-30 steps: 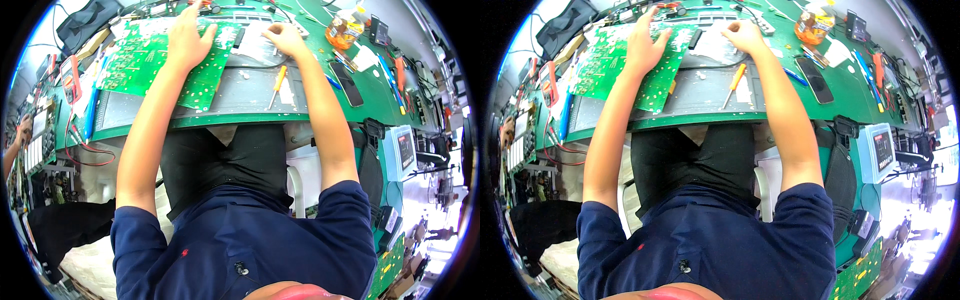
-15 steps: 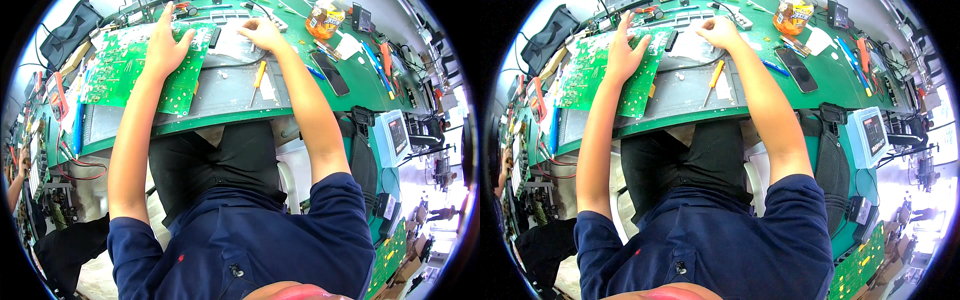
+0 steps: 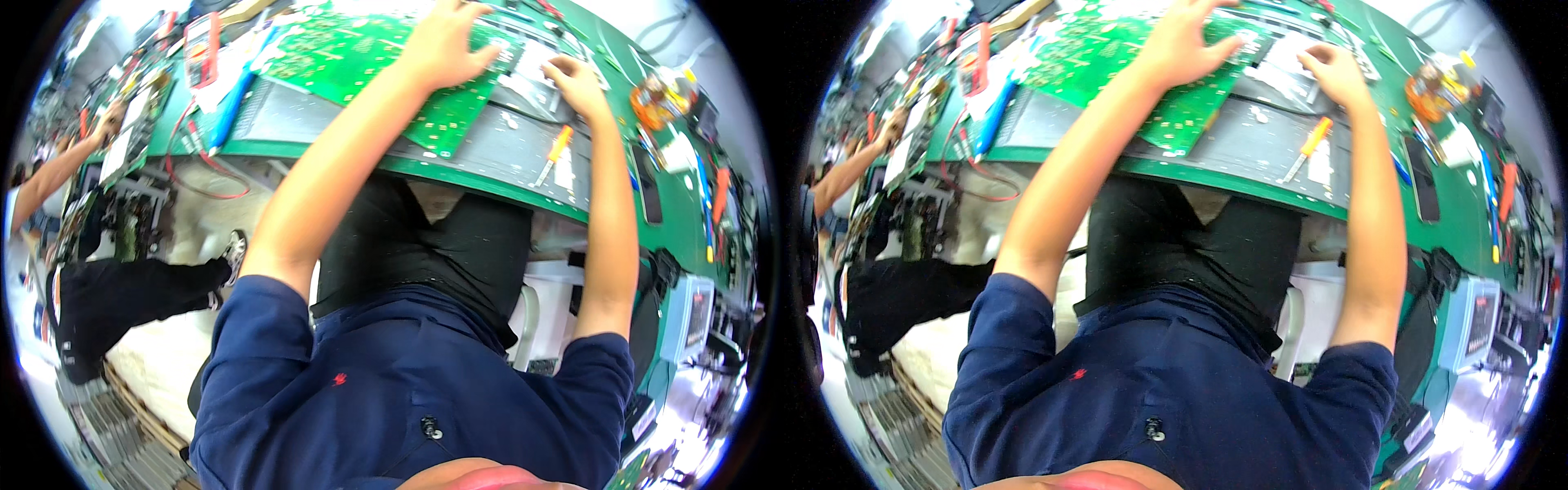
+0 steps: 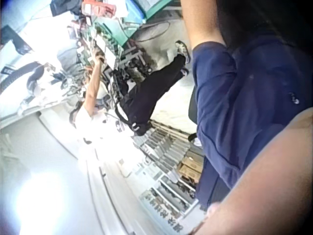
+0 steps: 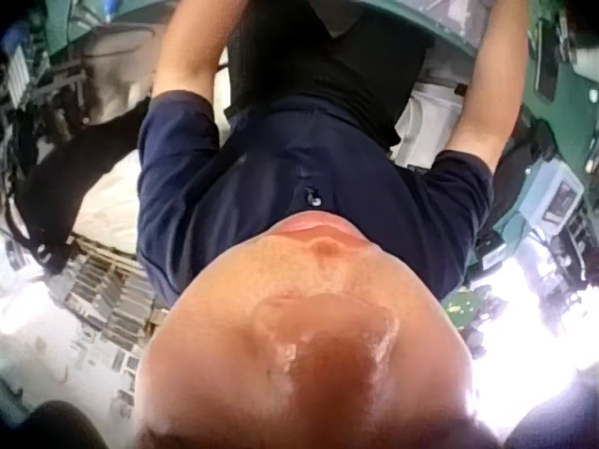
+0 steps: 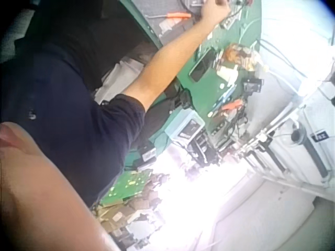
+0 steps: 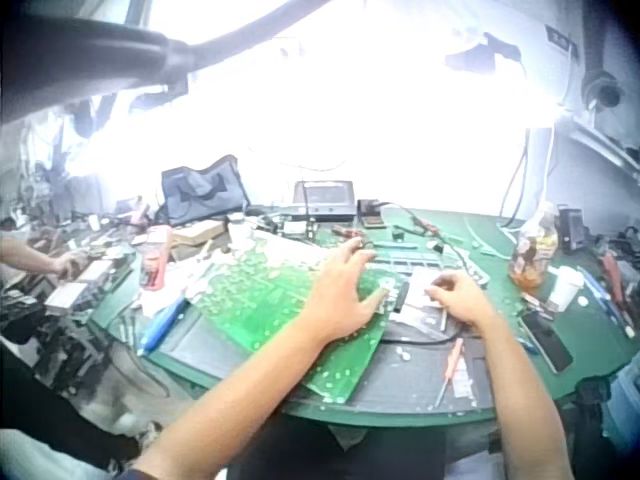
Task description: The person uses a soldering iron and solder to work on a green circuit board. They apply the iron tip and solder wire to various points, turn the board over, and use a thin metal tool to scrape or probe the board's surface.
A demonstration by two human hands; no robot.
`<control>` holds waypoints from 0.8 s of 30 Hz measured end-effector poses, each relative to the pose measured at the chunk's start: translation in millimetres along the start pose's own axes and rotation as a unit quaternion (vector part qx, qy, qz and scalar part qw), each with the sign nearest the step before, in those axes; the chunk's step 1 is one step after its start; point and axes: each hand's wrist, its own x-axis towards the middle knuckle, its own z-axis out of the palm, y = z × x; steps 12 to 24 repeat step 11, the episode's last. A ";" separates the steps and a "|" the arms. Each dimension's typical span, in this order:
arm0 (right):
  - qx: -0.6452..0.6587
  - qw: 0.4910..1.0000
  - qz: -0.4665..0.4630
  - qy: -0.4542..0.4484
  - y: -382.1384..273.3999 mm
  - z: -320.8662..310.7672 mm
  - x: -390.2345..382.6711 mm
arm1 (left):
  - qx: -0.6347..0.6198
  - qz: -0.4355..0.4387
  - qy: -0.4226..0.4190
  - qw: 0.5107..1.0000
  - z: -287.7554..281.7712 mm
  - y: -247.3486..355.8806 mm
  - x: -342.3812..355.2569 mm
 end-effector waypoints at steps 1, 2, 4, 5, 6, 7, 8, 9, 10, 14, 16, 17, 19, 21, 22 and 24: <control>0.018 1.000 0.002 0.008 2.3 -0.1 -2.0 | 0.005 -0.003 0.002 1.000 1.2 2.7 0.5; 0.034 0.999 0.015 -0.006 2.1 -1.0 -0.5 | 0.003 0.007 0.016 1.000 1.4 0.5 -0.1; 0.055 0.998 0.026 -0.006 1.1 1.2 -1.5 | 0.002 -0.002 0.016 1.000 2.9 1.2 0.0; 0.065 0.997 0.032 -0.006 0.9 3.1 0.1 | 0.005 -0.009 0.013 1.000 1.6 -0.1 -0.5; 0.069 0.997 0.031 -0.006 1.9 2.6 0.4 | 0.006 -0.016 0.012 1.000 1.3 -1.6 -1.0; 0.073 0.997 0.031 -0.005 3.1 2.8 0.3 | 0.008 -0.021 0.011 1.000 1.1 -2.9 -1.1; 0.077 0.996 0.032 -0.004 4.5 3.0 0.4 | 0.008 -0.027 0.010 1.000 1.1 -4.1 -1.2; 0.079 0.996 0.034 -0.007 2.3 2.0 -0.5 | 0.015 -0.028 0.008 0.999 2.0 -5.1 -2.3; 0.080 0.996 0.036 -0.010 -0.2 2.4 -0.1 | 0.021 -0.029 0.006 0.999 1.6 -7.1 -4.2; 0.082 0.996 0.039 -0.013 -2.7 3.1 0.1 | 0.027 -0.030 0.003 0.999 2.4 -7.9 -5.7; 0.082 0.996 0.039 -0.013 -2.7 3.1 0.1 | 0.027 -0.030 0.003 0.999 2.4 -7.9 -5.7; 0.082 0.996 0.039 -0.013 -2.7 3.1 0.1 | 0.027 -0.030 0.003 0.999 2.4 -7.9 -5.7; 0.082 0.996 0.039 -0.013 -2.7 3.1 0.1 | 0.027 -0.030 0.003 0.999 2.4 -7.9 -5.7; 0.082 0.996 0.039 -0.013 -2.7 3.1 0.1 | 0.027 -0.030 0.003 0.999 2.4 -7.9 -5.7; 0.082 0.996 0.039 -0.013 -2.7 3.1 0.1 | 0.027 -0.030 0.003 0.999 2.4 -7.9 -5.7; 0.082 0.996 0.039 -0.013 -2.7 3.1 0.1 | 0.027 -0.030 0.003 0.999 2.4 -7.9 -5.7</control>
